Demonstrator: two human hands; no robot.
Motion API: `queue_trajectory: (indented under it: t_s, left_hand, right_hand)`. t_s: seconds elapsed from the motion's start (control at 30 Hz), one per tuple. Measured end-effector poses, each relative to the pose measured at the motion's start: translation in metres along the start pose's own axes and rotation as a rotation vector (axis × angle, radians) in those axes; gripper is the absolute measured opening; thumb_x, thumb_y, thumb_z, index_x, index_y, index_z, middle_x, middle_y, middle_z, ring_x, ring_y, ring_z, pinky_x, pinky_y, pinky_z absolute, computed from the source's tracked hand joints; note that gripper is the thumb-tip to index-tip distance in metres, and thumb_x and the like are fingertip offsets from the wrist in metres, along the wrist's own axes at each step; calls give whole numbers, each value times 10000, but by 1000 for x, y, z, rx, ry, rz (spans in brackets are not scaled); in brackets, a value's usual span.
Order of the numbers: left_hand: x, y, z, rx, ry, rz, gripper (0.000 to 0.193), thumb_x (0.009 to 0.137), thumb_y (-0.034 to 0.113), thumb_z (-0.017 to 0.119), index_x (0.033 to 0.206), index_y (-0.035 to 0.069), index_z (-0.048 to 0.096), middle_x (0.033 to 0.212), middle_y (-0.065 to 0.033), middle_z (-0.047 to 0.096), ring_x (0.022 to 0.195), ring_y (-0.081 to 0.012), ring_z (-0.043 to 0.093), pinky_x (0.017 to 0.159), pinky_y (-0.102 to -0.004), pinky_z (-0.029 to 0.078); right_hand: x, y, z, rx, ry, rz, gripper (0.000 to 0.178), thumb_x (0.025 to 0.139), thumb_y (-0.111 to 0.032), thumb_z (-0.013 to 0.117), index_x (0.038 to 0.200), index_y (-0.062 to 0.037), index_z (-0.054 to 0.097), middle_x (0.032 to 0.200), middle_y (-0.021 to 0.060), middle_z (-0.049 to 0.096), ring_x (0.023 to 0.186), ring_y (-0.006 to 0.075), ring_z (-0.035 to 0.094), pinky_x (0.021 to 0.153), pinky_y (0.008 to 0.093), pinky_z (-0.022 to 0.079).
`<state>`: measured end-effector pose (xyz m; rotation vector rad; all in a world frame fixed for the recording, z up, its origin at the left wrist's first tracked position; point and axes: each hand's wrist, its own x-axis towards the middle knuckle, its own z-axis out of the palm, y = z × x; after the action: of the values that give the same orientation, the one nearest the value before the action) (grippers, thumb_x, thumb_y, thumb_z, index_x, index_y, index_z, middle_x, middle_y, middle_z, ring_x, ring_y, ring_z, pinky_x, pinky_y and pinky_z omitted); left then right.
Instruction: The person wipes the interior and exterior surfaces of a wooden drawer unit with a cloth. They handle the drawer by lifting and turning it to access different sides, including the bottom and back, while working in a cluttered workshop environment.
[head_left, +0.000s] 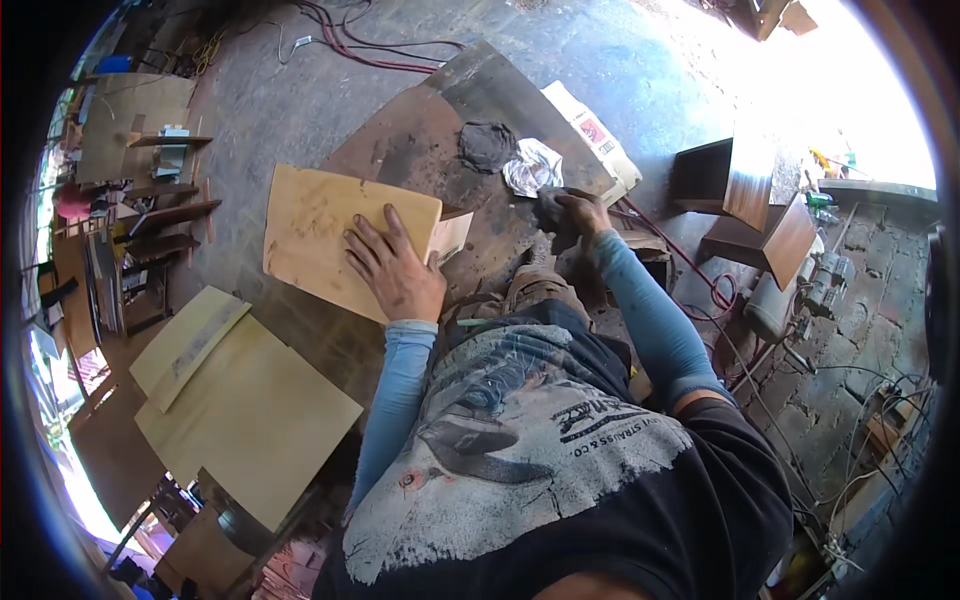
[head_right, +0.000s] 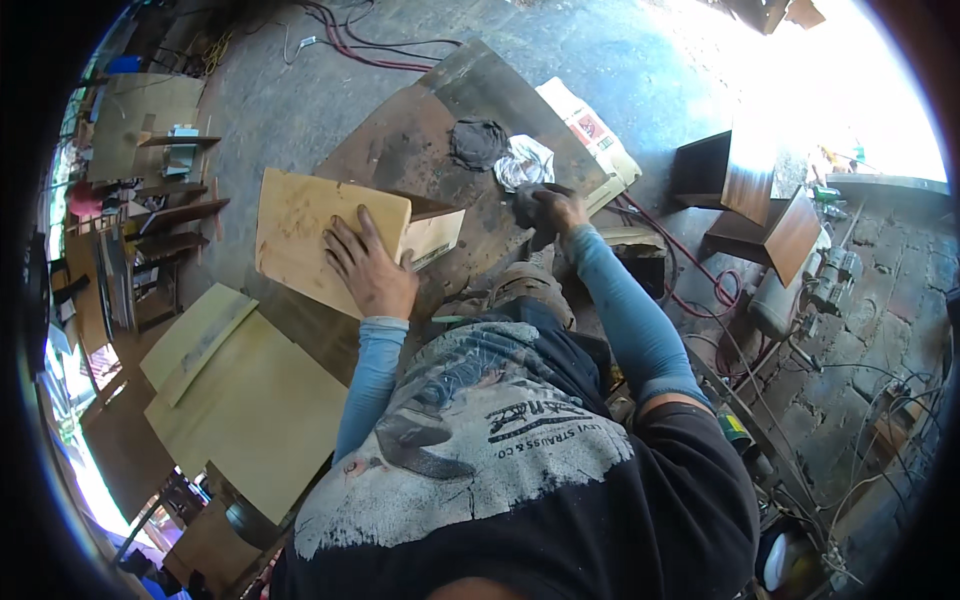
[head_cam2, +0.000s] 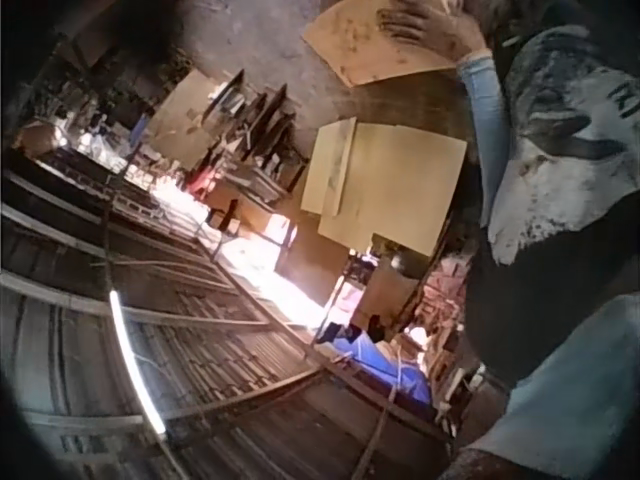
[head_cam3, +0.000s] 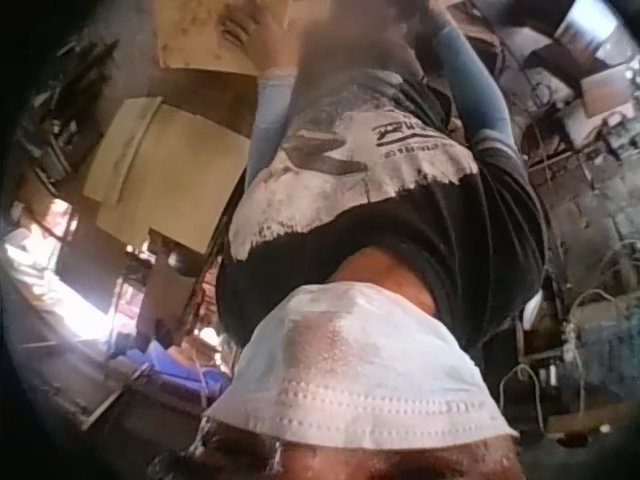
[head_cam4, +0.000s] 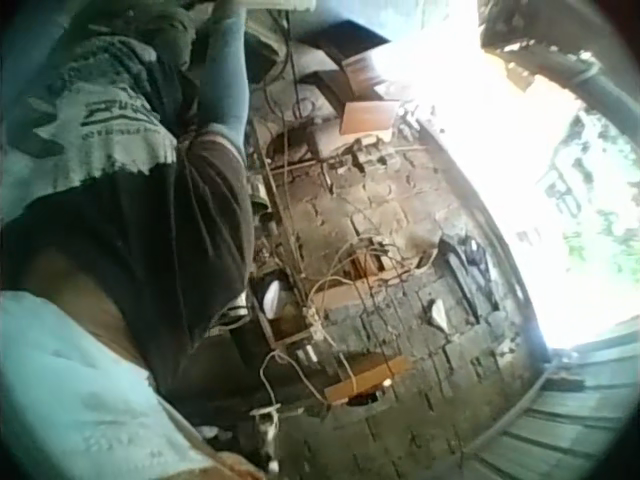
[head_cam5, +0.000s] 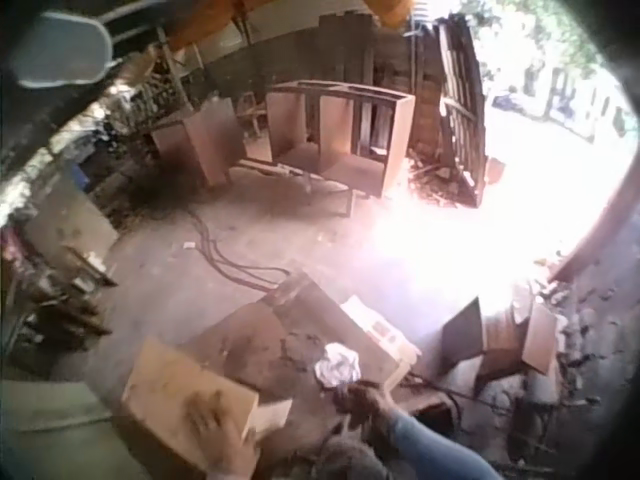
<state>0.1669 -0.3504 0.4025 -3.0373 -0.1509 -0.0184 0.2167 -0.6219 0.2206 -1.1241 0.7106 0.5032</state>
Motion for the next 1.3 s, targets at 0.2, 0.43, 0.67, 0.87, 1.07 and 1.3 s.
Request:
queue_trajectory:
  t_s: [0.2,0.43,0.67,0.87,1.07,1.3]
  left_hand:
    - [61,-140,7,-191,83,-30,866,777,156,739,1501,193,267,1417,-281,400,1300,-484,383,1056,-530,349]
    - [120,-320,13,-373,204,-100,501,703,68,746,1189,37,628,1018,-176,698,913,-323,674,837,-384,506]
    - [137,-369,14,-978,95,-356,404,598,-59,696,1001,-29,691,911,-104,715,808,-235,680,761,-312,527]
    - [155,-444,156,-1543,-240,-477,283,700,57,684,975,4,649,959,-96,651,872,-238,643,807,-345,532]
    - [172,-408,266,-1784,-226,-596,432,611,-87,711,1034,-80,625,969,-165,661,792,-286,668,704,-387,569]
    - [152,-317,253,-1676,-193,-488,487,677,-112,697,1149,-108,577,1071,-179,647,944,-304,649,830,-416,537]
  right_hand:
    - [-25,10,30,231,-163,-5,352,918,-167,615,1206,34,595,1028,125,673,897,213,657,753,316,550]
    - [-61,24,7,210,-246,9,499,908,-226,661,1290,59,509,1113,106,647,941,205,655,830,350,559]
    - [-105,36,-1,205,24,-87,512,858,-225,721,1238,70,545,1019,98,667,850,192,658,719,331,566]
    - [-125,105,-27,3,362,-119,454,863,-248,712,1192,47,608,1054,80,672,848,165,658,705,301,560]
    - [-161,158,-3,-240,396,-65,618,770,-236,785,1248,81,553,1109,139,670,920,204,663,800,302,549]
    - [-181,194,-57,-116,594,-110,590,791,-193,757,1273,70,540,1145,148,661,975,180,645,846,308,530]
